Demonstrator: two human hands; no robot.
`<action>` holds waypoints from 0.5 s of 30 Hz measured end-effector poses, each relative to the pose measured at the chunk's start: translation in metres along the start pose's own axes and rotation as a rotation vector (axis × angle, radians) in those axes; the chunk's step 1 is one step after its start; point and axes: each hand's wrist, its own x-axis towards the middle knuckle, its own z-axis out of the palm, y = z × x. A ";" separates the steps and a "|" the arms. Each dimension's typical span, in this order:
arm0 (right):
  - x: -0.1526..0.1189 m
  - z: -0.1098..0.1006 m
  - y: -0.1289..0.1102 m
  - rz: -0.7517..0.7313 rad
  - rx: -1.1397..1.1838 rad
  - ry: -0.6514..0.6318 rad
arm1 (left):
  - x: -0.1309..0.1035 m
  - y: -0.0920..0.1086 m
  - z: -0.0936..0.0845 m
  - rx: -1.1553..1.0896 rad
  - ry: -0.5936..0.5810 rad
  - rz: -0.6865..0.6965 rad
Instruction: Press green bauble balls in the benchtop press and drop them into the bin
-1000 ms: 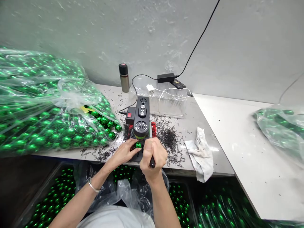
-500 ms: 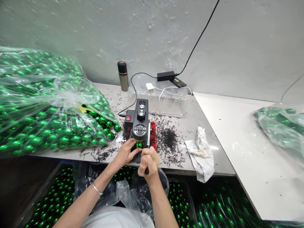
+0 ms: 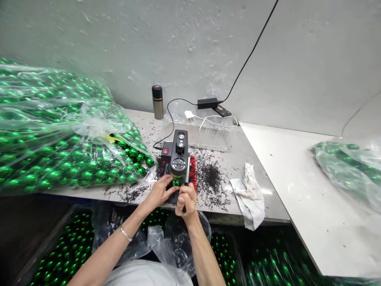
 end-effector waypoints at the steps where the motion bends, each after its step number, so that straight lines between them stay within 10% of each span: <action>1: 0.007 -0.003 -0.004 -0.020 0.017 0.040 | 0.001 0.000 0.000 0.001 0.002 -0.005; 8: 0.072 -0.022 -0.038 0.227 0.139 0.127 | -0.031 -0.003 0.000 0.012 0.016 0.084; 15: 0.055 -0.011 -0.035 0.212 0.159 0.210 | -0.033 -0.012 -0.042 0.176 0.158 0.036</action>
